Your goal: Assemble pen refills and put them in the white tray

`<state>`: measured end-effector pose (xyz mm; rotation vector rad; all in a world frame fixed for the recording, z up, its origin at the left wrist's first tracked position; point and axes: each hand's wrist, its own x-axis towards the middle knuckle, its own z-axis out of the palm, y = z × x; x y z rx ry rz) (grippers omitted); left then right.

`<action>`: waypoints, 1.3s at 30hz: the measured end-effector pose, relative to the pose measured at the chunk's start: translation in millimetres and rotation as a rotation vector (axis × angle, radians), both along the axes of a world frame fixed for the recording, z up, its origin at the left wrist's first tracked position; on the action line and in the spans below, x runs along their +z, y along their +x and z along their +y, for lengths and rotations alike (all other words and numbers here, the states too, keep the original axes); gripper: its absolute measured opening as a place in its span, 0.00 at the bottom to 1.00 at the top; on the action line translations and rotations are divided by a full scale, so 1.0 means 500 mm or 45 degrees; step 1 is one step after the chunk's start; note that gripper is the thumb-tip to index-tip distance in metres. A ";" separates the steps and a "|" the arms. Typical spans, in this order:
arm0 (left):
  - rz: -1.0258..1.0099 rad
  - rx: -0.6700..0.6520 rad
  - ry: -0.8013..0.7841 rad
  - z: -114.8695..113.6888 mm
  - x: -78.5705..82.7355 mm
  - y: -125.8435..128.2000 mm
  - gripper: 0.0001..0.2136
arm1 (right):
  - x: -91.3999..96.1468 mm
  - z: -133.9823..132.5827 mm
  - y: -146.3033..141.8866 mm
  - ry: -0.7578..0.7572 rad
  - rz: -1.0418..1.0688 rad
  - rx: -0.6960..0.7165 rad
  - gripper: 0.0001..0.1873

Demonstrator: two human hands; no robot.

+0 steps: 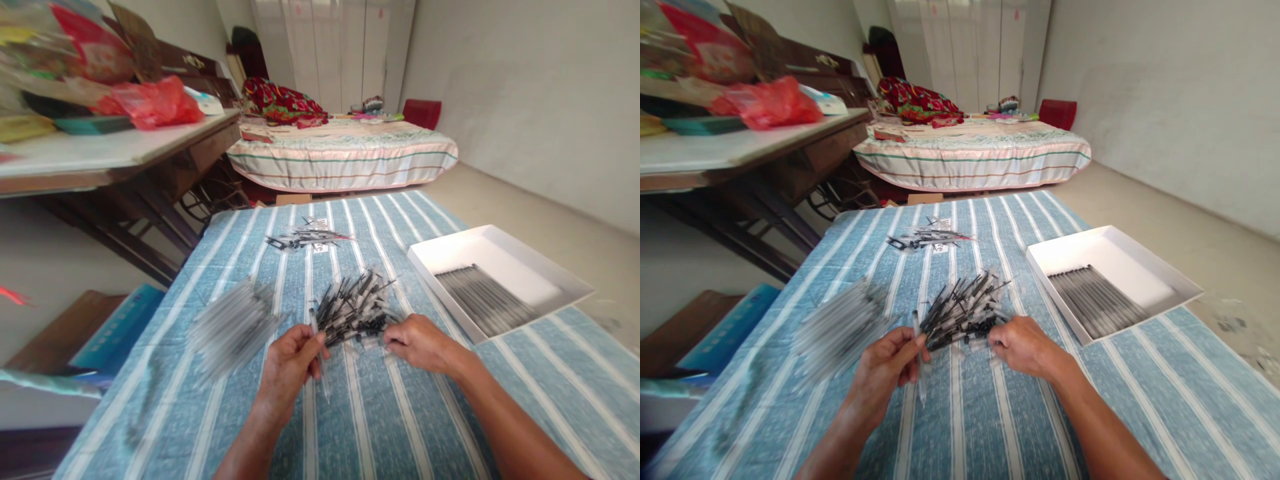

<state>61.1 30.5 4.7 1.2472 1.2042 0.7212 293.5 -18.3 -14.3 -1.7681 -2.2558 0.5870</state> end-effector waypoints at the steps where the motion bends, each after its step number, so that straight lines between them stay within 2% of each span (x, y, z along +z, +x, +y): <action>1: -0.007 0.009 0.002 -0.001 0.001 0.000 0.11 | 0.000 0.000 0.000 -0.005 -0.023 0.001 0.08; 8: -0.029 0.030 -0.018 0.002 0.000 0.002 0.11 | -0.008 0.000 -0.002 -0.018 -0.287 -0.013 0.08; 13: -0.019 0.026 -0.025 0.000 0.000 0.002 0.11 | -0.006 0.003 -0.008 -0.066 -0.375 -0.006 0.09; 18: -0.024 0.024 -0.010 -0.006 0.004 0.003 0.10 | 0.000 0.002 -0.011 -0.064 -0.351 -0.003 0.09; 25: -0.037 0.071 0.019 -0.007 0.009 0.006 0.11 | 0.017 -0.011 -0.020 -0.087 -0.129 0.110 0.06; 31: -0.061 0.094 0.038 -0.009 0.009 0.006 0.11 | 0.008 -0.018 -0.035 -0.054 -0.216 0.169 0.06; 34: -0.090 0.101 0.025 -0.006 0.006 0.005 0.11 | 0.007 -0.021 -0.041 -0.011 -0.066 0.152 0.06; 39: -0.243 0.115 -0.061 -0.002 0.001 0.002 0.10 | 0.008 -0.023 -0.055 -0.109 0.697 0.029 0.02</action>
